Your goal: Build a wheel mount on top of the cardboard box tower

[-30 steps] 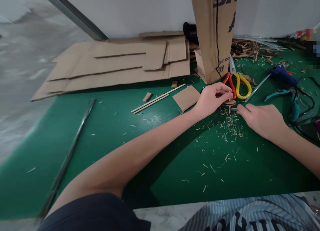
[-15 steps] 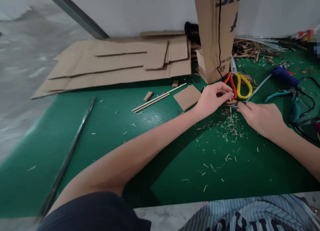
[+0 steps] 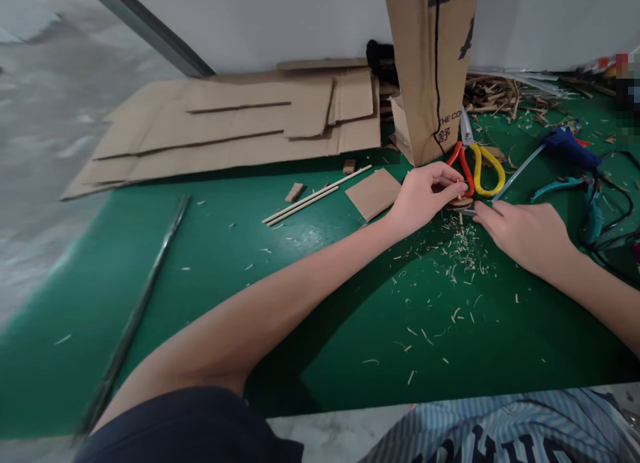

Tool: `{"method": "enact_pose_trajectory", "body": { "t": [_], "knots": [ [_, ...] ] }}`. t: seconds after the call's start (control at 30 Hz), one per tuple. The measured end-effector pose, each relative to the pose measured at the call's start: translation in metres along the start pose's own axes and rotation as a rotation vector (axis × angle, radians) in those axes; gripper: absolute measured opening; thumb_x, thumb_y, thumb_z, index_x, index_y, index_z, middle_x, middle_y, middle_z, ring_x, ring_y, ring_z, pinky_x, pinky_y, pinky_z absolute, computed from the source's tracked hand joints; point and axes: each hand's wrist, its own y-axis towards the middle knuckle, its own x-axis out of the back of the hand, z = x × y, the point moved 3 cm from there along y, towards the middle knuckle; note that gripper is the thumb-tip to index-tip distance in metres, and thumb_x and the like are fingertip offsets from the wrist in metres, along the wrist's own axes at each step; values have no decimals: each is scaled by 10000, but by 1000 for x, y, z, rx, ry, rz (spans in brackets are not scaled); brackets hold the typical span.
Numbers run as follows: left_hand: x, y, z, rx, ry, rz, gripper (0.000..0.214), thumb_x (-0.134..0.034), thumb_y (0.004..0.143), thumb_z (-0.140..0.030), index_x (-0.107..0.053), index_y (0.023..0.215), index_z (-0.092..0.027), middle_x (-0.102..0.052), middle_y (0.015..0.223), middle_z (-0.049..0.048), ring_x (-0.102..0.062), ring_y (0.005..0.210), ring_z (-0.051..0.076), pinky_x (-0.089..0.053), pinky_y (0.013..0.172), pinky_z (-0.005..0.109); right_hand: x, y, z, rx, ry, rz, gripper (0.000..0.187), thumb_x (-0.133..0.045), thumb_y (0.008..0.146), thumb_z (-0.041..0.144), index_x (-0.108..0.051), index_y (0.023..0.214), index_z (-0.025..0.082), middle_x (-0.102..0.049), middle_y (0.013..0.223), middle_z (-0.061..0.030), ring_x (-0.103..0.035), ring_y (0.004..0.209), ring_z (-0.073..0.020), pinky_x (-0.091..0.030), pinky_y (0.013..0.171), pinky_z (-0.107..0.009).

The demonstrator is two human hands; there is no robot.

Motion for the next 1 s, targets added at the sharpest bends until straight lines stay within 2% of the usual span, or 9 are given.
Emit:
{"method": "enact_pose_trajectory", "body": {
  "t": [0.17, 0.4, 0.67, 0.8, 0.9, 1.0],
  "knots": [
    [0, 0, 0, -7, -18, 3, 54, -687, 856, -206, -660, 880, -165, -754, 861, 50, -703, 777, 148, -576, 746, 304, 3, -7, 5, 71, 12, 74, 349, -405, 993, 184, -664, 1224, 158, -679, 737, -47, -527, 507, -142, -87, 502, -330],
    [0, 0, 1, -29, -26, 4, 42, -685, 852, -199, -656, 854, -168, -750, 838, 35, -686, 732, 123, -561, 701, 264, 2, -1, -3, 19, -27, -15, 350, -429, 999, 202, -655, 1266, 179, -698, 763, -31, -523, 502, -131, -112, 496, -311],
    [-1, 2, 3, -35, -23, -8, 29, -679, 855, -190, -662, 841, -171, -747, 814, 26, -683, 717, 115, -550, 676, 246, 2, 2, -3, 10, -25, -47, 361, -404, 1002, 186, -656, 1260, 184, -689, 756, -33, -531, 517, -129, -113, 500, -308],
    [-1, 2, 4, -41, -10, -13, 29, -682, 853, -173, -661, 835, -164, -748, 817, 30, -690, 726, 117, -552, 687, 247, 5, 3, -4, -6, -9, 15, 370, -381, 1007, 195, -656, 1253, 182, -699, 764, -44, -506, 494, -129, -107, 509, -320],
    [-1, 2, 4, -34, -9, -14, 19, -680, 855, -165, -663, 848, -160, -753, 841, 36, -695, 746, 120, -556, 705, 251, 6, 2, -4, 9, 24, 99, 341, -384, 1019, 237, -685, 1172, 191, -696, 739, -39, -496, 481, -128, -116, 508, -318],
    [-1, 2, 4, -26, -10, -18, 32, -686, 855, -174, -659, 845, -160, -753, 837, 38, -695, 747, 122, -559, 705, 254, 4, -3, -2, 47, 34, 108, 328, -403, 1022, 262, -693, 1152, 181, -693, 736, -39, -508, 485, -132, -108, 496, -318]
  ]
}}
